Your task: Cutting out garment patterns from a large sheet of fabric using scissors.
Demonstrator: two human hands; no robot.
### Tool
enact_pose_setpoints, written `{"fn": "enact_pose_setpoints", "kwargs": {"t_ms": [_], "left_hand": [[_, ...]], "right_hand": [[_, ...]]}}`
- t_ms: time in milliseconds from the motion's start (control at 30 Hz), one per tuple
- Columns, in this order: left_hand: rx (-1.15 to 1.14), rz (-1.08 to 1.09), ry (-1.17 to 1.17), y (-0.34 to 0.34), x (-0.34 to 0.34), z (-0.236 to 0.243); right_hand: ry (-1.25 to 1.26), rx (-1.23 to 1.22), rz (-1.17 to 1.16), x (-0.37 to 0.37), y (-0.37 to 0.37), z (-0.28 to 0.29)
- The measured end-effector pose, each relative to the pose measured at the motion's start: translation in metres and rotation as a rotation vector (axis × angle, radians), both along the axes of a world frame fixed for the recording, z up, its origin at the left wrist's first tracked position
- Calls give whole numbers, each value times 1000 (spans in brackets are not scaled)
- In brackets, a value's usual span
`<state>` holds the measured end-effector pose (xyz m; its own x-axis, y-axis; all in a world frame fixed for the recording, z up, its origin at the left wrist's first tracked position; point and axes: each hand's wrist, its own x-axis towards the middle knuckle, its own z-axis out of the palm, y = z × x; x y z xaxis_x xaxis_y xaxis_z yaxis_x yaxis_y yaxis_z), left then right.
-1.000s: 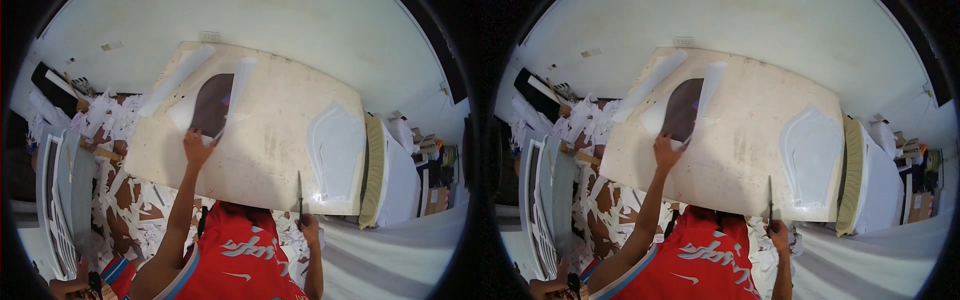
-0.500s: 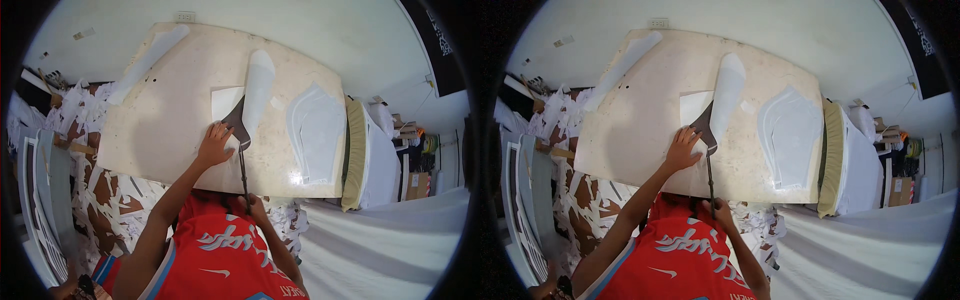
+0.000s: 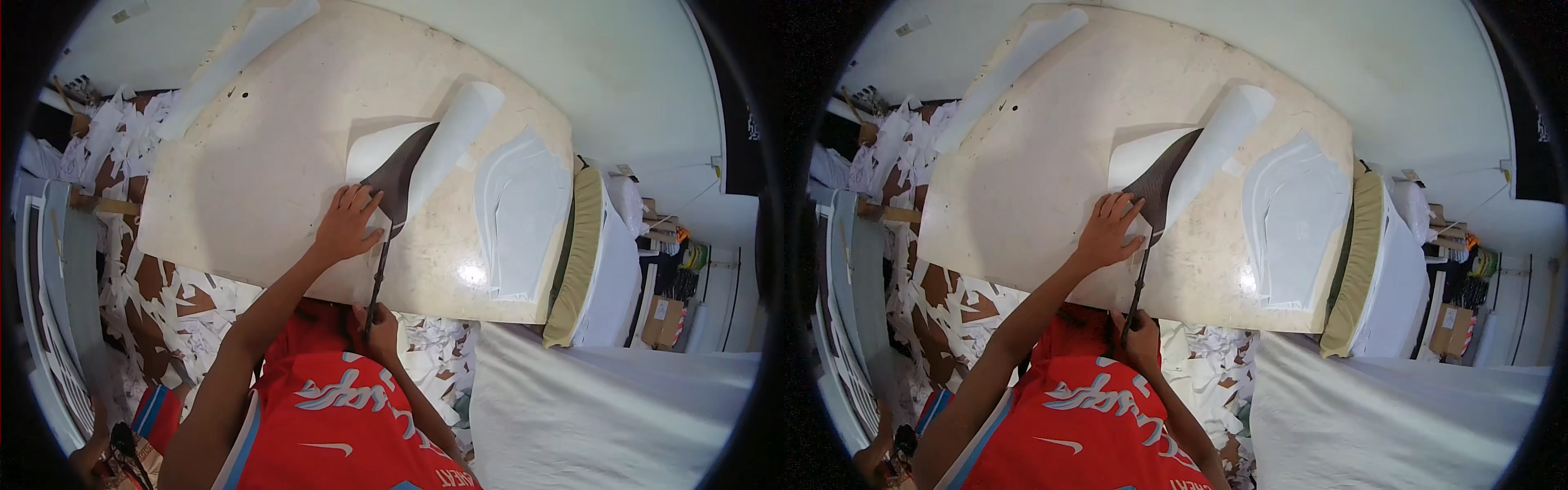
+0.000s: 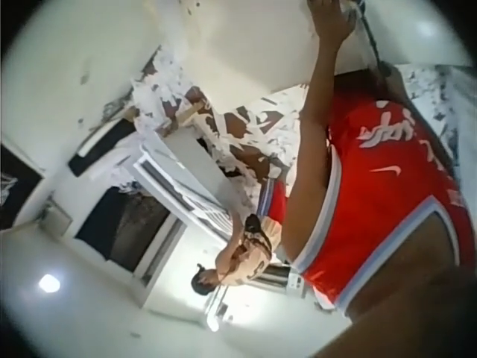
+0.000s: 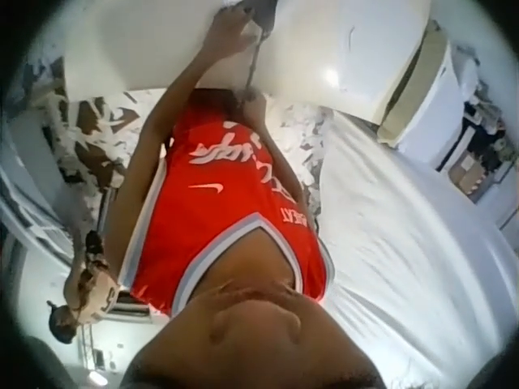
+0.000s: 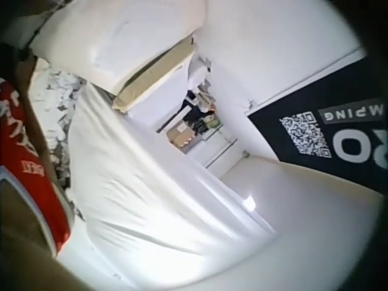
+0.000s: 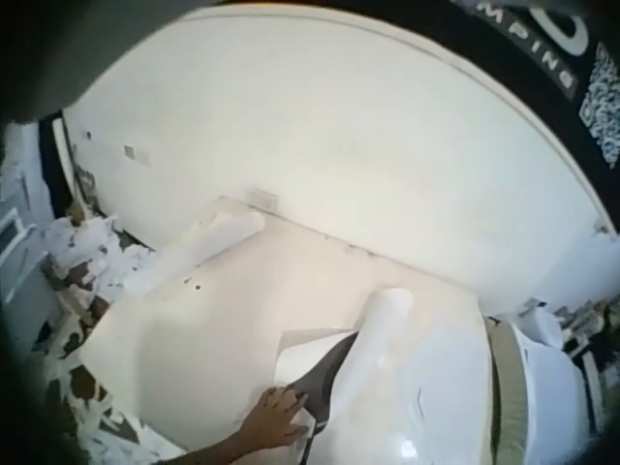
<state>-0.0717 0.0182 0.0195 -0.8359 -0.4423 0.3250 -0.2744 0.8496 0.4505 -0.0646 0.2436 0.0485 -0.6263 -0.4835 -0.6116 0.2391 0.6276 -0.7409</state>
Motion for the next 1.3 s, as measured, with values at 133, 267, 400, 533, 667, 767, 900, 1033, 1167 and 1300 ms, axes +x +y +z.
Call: {"fn": "enact_pose_setpoints", "kwargs": {"t_ms": [133,267,400,533,667,767,900,1033,1167,1300], "left_hand": [[11,7,11,-3,1,-2],[36,6,34,-4,0,-1],[47,11,-12,-5,1,-3],[50,7,-16,-6,1,-2],[56,4,-11,-7,3,-4],[87,-12,22,-9,5,-8],[158,-76,39,-14,11,-6],[177,-164,-5,-21,14,-7],[31,-223,-75,-28,15,-7],[-194,-289,-249,-18,15,11]], "right_hand": [[33,53,16,-3,-7,11],[-20,151,32,-2,-6,12],[-6,230,64,-3,-8,18],[50,163,56,-1,0,13],[167,128,171,-3,6,27],[172,122,267,-22,40,26],[-251,109,279,-65,73,50],[-127,276,543,-116,64,104],[-174,197,647,-162,46,137],[110,-45,769,-192,-13,105]]}}
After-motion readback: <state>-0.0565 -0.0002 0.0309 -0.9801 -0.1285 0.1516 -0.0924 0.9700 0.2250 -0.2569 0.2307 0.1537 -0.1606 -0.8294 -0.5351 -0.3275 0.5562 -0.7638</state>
